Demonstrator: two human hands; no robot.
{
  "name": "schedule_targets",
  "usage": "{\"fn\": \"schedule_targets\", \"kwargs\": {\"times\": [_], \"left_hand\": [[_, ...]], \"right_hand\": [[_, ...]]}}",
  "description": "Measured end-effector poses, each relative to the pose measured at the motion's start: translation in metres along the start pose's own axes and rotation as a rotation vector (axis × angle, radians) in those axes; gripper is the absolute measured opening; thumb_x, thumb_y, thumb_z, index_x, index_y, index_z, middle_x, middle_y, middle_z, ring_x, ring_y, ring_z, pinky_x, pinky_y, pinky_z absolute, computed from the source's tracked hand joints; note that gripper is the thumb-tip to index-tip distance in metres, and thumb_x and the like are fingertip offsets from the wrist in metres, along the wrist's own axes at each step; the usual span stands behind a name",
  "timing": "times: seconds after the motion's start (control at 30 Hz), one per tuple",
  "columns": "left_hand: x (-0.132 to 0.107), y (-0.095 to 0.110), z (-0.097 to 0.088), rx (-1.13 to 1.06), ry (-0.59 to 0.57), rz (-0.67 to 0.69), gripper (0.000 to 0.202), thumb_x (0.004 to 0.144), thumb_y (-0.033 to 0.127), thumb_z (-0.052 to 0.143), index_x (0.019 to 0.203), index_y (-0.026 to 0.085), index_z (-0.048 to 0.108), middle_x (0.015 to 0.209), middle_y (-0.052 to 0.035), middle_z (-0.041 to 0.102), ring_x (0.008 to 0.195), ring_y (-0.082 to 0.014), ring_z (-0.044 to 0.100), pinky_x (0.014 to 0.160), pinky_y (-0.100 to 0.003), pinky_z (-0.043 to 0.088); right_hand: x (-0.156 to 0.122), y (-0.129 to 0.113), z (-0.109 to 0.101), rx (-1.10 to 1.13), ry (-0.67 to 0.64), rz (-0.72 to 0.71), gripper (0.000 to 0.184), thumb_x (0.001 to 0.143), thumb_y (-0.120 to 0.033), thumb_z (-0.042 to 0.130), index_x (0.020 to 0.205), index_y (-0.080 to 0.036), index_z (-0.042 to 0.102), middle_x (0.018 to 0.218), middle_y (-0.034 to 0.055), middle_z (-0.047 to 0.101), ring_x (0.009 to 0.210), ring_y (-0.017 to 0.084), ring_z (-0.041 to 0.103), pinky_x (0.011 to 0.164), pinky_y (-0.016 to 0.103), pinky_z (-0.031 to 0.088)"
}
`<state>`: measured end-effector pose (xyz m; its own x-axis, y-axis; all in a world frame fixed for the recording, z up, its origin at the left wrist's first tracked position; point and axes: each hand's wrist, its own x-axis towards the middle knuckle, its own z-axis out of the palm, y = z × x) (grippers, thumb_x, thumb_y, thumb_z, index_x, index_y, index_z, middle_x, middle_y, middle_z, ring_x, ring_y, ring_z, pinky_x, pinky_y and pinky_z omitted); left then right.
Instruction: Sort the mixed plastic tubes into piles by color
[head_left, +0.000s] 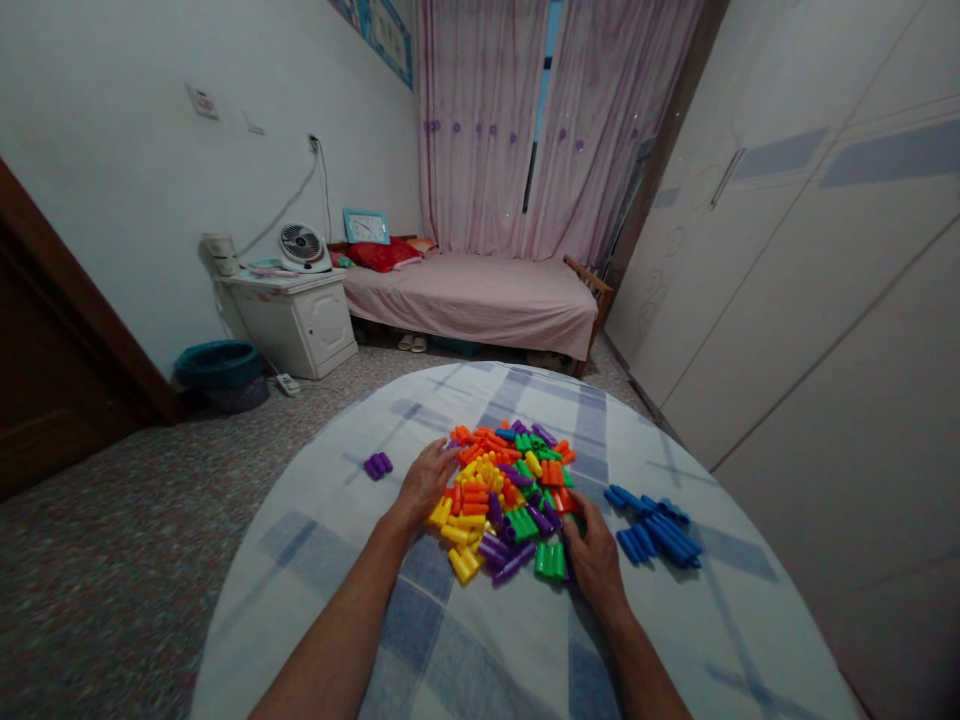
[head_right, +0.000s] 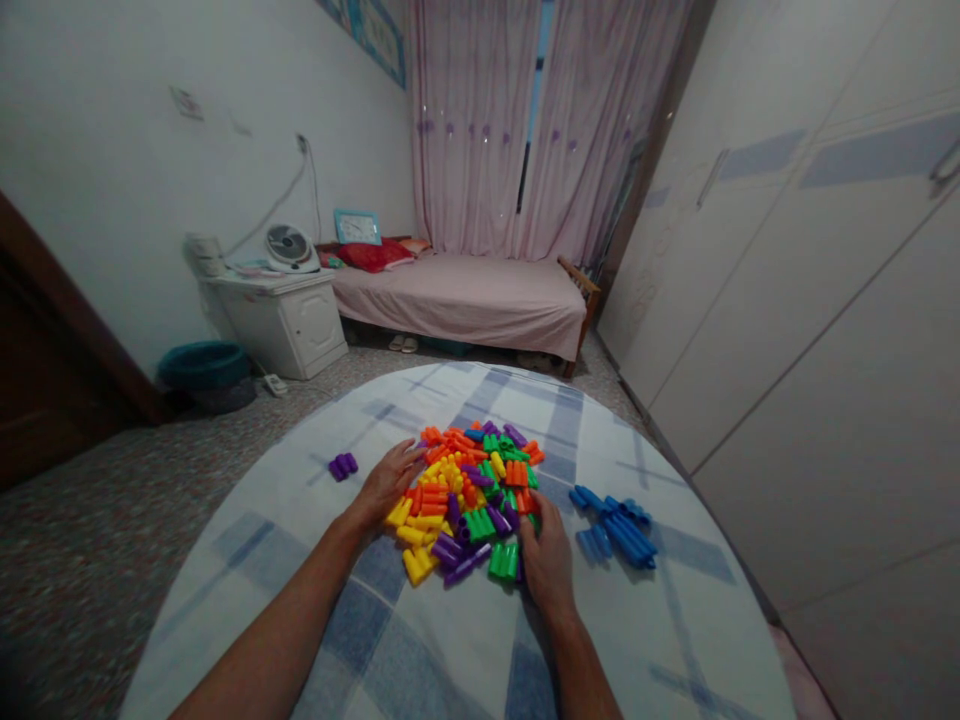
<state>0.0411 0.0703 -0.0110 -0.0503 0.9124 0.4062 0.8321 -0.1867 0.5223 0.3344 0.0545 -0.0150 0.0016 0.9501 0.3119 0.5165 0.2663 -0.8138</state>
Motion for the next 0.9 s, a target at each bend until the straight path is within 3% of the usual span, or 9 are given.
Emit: {"fn": "schedule_targets", "kwargs": {"times": [0.13,0.4,0.5,0.7,0.83,0.9], "left_hand": [[-0.002,-0.004,-0.001,0.006,-0.044,-0.032,0.033,0.086,0.024,0.045,0.112,0.022,0.065,0.123,-0.0088,0.058,0.117,-0.022,0.052,0.102,-0.04,0.041],[-0.005,-0.001,-0.006,0.064,0.033,-0.024,0.016,0.079,0.018,0.054,0.081,0.022,0.069,0.1,-0.0061,0.062,0.096,-0.0192,0.058,0.086,-0.034,0.048],[-0.004,0.001,-0.015,0.157,0.051,-0.046,0.017,0.077,0.015,0.053,0.084,0.021,0.067,0.099,-0.0058,0.061,0.094,-0.0192,0.057,0.085,-0.032,0.047],[-0.007,-0.008,-0.042,0.44,0.219,-0.216,0.028,0.079,0.011,0.045,0.097,0.02,0.064,0.111,-0.0091,0.061,0.101,-0.0245,0.055,0.086,-0.037,0.043],[-0.014,-0.019,-0.043,0.52,0.164,-0.282,0.026,0.079,0.014,0.047,0.097,0.02,0.064,0.101,-0.0098,0.065,0.097,-0.0261,0.056,0.087,-0.04,0.041],[-0.013,-0.019,-0.041,0.507,0.185,-0.295,0.027,0.079,0.016,0.048,0.101,0.018,0.064,0.107,-0.0118,0.064,0.103,-0.0278,0.055,0.09,-0.042,0.04]], "right_hand": [[0.0,0.001,0.0,-0.012,0.001,-0.024,0.043,0.079,-0.036,0.047,0.117,-0.019,0.056,0.119,0.0097,0.059,0.111,0.026,0.053,0.097,0.043,0.04],[0.001,0.001,-0.001,-0.03,-0.007,-0.043,0.041,0.079,-0.035,0.045,0.115,-0.019,0.057,0.12,0.0099,0.059,0.113,0.025,0.053,0.099,0.043,0.038],[0.002,0.0,-0.001,-0.023,-0.007,-0.059,0.04,0.079,-0.035,0.045,0.113,-0.019,0.058,0.119,0.01,0.059,0.113,0.025,0.053,0.1,0.044,0.038],[0.001,0.001,-0.001,-0.027,-0.016,-0.077,0.038,0.08,-0.035,0.045,0.112,-0.019,0.059,0.12,0.01,0.059,0.114,0.024,0.052,0.101,0.043,0.038],[0.001,0.003,0.0,-0.028,-0.005,-0.098,0.037,0.081,-0.033,0.045,0.111,-0.017,0.06,0.12,0.0106,0.059,0.115,0.024,0.052,0.101,0.042,0.039],[0.001,0.003,0.001,-0.021,0.006,-0.1,0.036,0.08,-0.032,0.046,0.11,-0.018,0.061,0.12,0.0101,0.059,0.114,0.023,0.053,0.101,0.042,0.039]]}}
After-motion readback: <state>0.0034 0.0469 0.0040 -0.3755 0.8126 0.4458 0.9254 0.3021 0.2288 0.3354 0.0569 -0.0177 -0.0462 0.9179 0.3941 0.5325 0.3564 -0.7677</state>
